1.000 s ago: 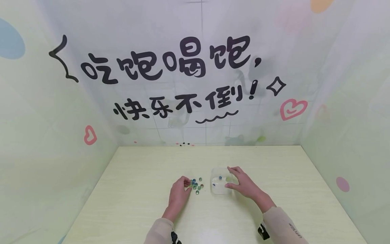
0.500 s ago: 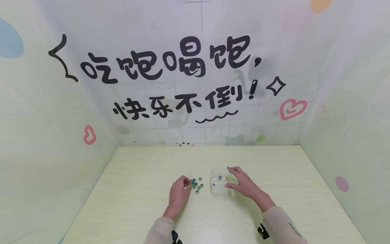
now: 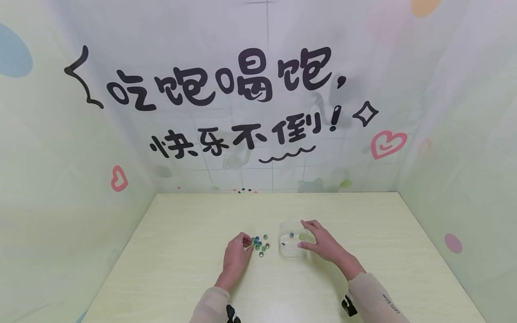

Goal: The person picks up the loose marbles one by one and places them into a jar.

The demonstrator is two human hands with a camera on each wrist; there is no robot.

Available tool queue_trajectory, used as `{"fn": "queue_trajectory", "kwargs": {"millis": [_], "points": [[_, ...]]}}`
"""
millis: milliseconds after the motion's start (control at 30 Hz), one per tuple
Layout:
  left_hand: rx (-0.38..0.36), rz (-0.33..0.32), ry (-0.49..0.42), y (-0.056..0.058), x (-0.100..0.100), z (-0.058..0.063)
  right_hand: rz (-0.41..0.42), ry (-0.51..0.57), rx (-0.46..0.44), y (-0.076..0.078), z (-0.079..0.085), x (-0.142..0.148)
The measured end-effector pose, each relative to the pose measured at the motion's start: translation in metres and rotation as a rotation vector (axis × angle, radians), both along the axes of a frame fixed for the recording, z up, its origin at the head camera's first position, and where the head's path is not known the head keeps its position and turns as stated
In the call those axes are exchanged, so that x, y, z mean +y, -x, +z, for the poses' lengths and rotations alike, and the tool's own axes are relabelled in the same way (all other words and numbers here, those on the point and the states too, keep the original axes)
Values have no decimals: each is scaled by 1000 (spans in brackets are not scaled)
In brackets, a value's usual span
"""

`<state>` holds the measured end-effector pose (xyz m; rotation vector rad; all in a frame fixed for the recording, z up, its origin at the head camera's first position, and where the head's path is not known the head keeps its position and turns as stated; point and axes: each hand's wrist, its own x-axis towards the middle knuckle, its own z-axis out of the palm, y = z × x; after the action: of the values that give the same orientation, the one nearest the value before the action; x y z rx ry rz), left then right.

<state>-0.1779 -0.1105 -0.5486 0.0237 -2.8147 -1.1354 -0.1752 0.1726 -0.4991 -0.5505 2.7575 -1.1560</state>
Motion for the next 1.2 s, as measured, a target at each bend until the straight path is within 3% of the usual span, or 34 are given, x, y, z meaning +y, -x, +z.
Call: {"fn": "queue_trajectory", "kwargs": {"millis": [1200], "points": [[-3,-17,-27,-5,-4,11,-5,2,-8,0,0,0]]}}
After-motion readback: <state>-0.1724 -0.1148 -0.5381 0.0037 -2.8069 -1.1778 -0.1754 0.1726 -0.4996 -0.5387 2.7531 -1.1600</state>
